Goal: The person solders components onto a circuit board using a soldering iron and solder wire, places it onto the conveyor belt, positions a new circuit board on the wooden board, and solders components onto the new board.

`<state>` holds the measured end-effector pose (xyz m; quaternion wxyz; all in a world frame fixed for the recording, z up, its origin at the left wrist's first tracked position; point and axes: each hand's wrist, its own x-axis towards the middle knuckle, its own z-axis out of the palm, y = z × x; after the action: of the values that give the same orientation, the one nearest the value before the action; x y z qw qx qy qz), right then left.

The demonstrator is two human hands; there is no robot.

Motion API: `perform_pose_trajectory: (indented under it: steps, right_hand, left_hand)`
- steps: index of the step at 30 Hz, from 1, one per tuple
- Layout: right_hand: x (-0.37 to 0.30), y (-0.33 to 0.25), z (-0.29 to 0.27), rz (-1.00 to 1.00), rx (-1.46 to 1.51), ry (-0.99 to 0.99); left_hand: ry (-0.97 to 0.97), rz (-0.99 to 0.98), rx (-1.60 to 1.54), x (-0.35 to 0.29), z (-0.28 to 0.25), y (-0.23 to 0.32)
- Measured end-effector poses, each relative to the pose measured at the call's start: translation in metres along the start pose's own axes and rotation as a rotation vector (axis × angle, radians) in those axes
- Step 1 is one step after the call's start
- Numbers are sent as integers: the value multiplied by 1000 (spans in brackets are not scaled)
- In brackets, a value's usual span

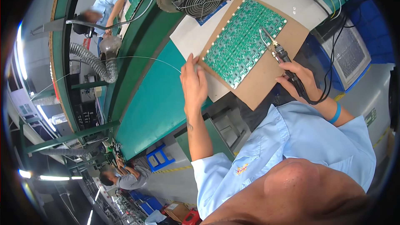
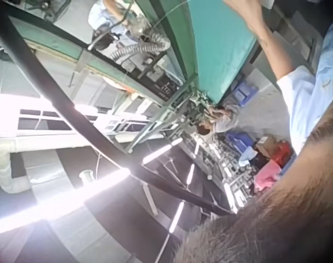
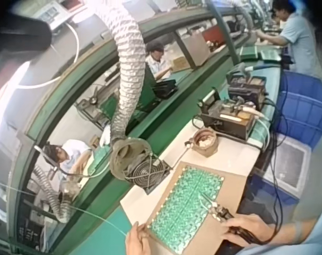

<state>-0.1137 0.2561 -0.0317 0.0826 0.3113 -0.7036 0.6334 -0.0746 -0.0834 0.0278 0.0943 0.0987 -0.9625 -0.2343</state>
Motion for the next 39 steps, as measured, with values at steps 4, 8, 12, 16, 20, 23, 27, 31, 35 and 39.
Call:
perform_pose_trajectory:
  steps: [4, 8, 12, 16, 20, 23, 27, 31, 35, 39]
  right_hand:
    - [-9, -1, -14, 17, 16, -3]
    - [-9, 2, -22, -54, -21, -14]
    - [-8, 5, -22, -8, 1, -5]
    - [-2, 11, -26, 0, -11, -2]
    - [4, 15, -26, -10, -38, 6]
    - [10, 20, -26, -5, -27, -9]
    - [22, 31, -21, -68, -29, -22]
    - [34, 39, -15, -104, -12, -9]
    - [44, 40, -17, -128, -4, 2]
    - [55, 35, -30, -129, 1, 5]
  left_hand:
    - [62, -86, 44, -50, 6, 18]
    - [142, -177, 57, -91, 17, 34]
    - [211, -297, -62, -126, 25, 49]
    - [304, -408, -236, -155, 34, 66]
    - [351, -525, -463, -174, 31, 63]
    - [309, -716, -740, -182, 25, 51]
    - [223, -770, -882, -183, 15, 35]
    - [121, -810, -998, -182, 5, 34]
    - [23, -845, -1085, -186, 0, 39]
    - [-44, -886, -1106, -190, 5, 42]
